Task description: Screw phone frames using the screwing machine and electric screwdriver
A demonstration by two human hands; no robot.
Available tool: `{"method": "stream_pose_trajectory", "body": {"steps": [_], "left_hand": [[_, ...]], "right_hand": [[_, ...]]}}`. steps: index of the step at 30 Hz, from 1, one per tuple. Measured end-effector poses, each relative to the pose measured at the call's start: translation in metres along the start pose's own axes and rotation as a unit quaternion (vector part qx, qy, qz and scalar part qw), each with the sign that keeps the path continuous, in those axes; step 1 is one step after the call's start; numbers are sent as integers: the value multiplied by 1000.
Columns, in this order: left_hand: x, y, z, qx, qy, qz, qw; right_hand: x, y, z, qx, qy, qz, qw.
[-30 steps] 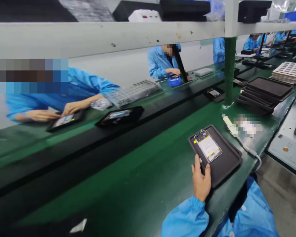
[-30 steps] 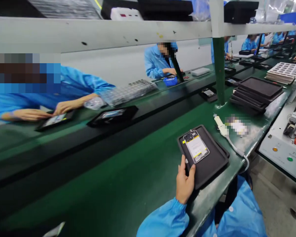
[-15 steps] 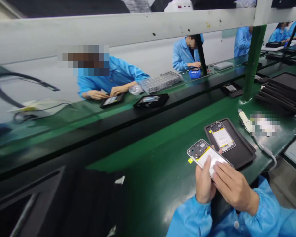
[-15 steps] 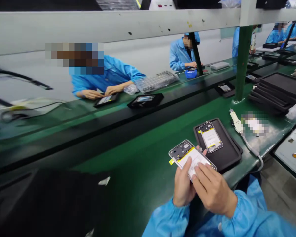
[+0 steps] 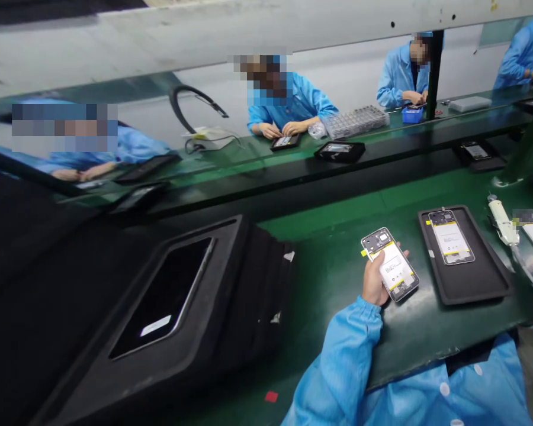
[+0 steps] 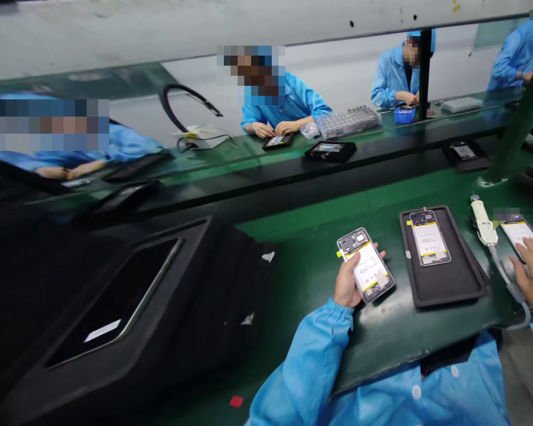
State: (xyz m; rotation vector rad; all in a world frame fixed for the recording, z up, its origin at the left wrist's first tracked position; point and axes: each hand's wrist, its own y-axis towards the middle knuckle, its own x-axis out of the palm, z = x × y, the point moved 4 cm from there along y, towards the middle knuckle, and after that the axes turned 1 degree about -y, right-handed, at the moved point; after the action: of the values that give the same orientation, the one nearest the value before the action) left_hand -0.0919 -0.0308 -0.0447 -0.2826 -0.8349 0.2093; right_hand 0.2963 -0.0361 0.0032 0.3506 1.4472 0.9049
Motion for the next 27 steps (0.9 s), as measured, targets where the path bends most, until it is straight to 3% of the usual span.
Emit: {"method": "stream_pose_trajectory", "body": {"steps": [5,15,19,23,27], "left_hand": [[-5,4,-1,-3,-3,1,1000],[-7,7,0,-22,3,4,1000],[-7,8,1,-30,5,10,999],[-7,8,3,-42,14,16,999],[1,3,1,-103,54,8,993]], "right_hand": [[-5,6,-13,-6,51,8,999],[-12,18,-39,-32,55,15,998],[-22,19,-70,-26,102,12,994],[-15,28,-124,-54,194,-35,979],[19,61,-152,28,166,-149,974]]}}
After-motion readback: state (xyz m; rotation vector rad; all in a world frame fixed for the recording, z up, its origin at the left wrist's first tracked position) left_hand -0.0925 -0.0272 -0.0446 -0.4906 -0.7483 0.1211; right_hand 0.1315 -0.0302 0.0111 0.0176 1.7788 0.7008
